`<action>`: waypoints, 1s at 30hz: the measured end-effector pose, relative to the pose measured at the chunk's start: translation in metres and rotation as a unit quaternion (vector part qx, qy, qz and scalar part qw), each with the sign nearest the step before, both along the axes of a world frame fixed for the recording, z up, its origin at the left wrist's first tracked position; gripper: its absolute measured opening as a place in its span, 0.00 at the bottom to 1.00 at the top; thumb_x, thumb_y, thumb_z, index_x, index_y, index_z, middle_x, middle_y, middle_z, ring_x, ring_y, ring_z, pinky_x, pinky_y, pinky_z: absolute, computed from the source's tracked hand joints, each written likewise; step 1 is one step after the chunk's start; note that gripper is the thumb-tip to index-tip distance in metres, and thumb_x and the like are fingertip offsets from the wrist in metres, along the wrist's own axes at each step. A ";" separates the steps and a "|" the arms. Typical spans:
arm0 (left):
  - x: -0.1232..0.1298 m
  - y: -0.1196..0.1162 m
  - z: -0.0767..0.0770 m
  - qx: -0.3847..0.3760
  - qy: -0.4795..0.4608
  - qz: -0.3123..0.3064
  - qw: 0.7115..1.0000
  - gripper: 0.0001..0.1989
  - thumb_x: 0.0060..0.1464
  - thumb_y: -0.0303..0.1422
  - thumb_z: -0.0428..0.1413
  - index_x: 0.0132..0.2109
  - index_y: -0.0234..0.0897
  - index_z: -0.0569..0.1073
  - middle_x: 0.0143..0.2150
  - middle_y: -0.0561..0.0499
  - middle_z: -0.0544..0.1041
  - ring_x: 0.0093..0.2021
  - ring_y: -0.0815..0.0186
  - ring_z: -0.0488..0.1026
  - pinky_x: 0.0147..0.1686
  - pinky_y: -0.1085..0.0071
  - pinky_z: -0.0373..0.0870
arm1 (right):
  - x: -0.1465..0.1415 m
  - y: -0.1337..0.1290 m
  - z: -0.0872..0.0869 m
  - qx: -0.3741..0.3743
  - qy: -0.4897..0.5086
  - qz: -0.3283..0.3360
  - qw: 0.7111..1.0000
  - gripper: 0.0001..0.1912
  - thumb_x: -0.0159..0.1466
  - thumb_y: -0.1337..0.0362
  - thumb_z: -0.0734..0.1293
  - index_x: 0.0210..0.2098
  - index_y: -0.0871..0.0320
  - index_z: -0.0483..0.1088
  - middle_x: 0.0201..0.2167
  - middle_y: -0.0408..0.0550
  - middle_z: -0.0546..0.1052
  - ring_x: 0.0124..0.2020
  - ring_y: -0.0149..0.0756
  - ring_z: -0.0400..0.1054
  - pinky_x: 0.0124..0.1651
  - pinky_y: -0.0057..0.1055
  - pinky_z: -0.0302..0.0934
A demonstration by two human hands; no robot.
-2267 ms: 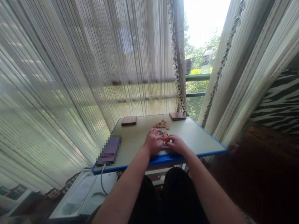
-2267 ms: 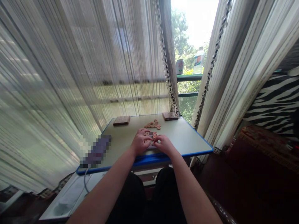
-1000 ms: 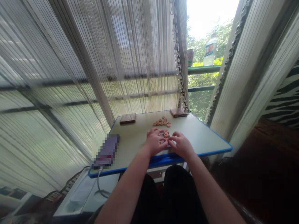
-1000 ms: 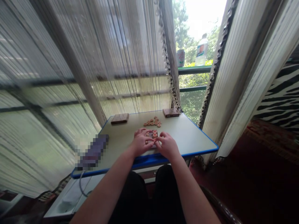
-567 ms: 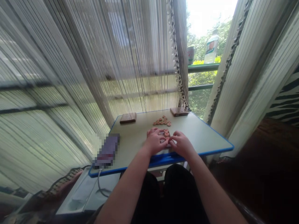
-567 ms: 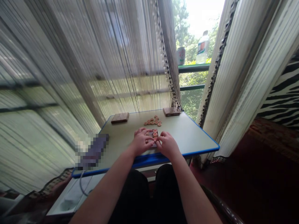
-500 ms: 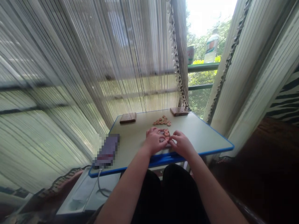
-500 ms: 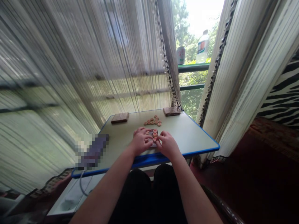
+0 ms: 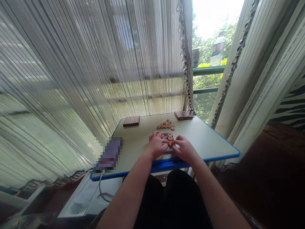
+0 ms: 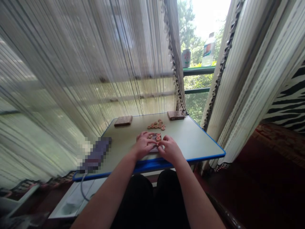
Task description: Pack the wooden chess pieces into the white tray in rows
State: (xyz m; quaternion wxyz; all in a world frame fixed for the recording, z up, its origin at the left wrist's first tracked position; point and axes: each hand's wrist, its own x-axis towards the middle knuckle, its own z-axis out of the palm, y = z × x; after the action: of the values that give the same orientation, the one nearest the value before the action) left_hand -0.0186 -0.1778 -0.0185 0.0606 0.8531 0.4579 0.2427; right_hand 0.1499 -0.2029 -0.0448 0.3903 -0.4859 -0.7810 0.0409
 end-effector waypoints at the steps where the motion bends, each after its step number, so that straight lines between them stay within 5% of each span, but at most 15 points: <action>1: 0.001 -0.001 0.001 0.000 0.000 0.001 1.000 0.12 0.47 0.34 0.51 0.36 0.50 0.78 0.53 0.56 0.67 0.54 0.56 0.54 0.54 0.57 0.49 | 0.000 0.000 0.000 -0.002 -0.001 0.000 1.000 0.10 0.56 0.66 0.61 0.31 0.55 0.75 0.30 0.46 0.67 0.33 0.33 0.63 0.41 0.30 0.58; 11: 0.002 -0.001 0.001 -0.007 -0.009 0.011 1.000 0.12 0.48 0.36 0.50 0.36 0.48 0.78 0.52 0.57 0.68 0.53 0.57 0.54 0.54 0.57 0.49 | 0.000 -0.002 0.003 -0.014 0.006 -0.003 1.000 0.09 0.57 0.65 0.60 0.31 0.56 0.73 0.30 0.46 0.67 0.35 0.34 0.63 0.42 0.30 0.58; 30: -0.005 0.015 -0.005 0.058 -0.075 0.140 0.986 0.10 0.49 0.35 0.51 0.35 0.40 0.76 0.45 0.50 0.73 0.49 0.60 0.63 0.52 0.62 0.56 | 0.001 0.000 0.000 -0.022 0.056 0.006 0.998 0.10 0.57 0.66 0.60 0.33 0.56 0.73 0.31 0.46 0.68 0.35 0.33 0.65 0.43 0.30 0.59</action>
State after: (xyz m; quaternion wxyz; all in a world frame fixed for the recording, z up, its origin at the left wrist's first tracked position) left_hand -0.0235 -0.1631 -0.0233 0.0112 0.7619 0.5522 0.3383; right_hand 0.1513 -0.2028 -0.0445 0.4219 -0.4868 -0.7599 0.0875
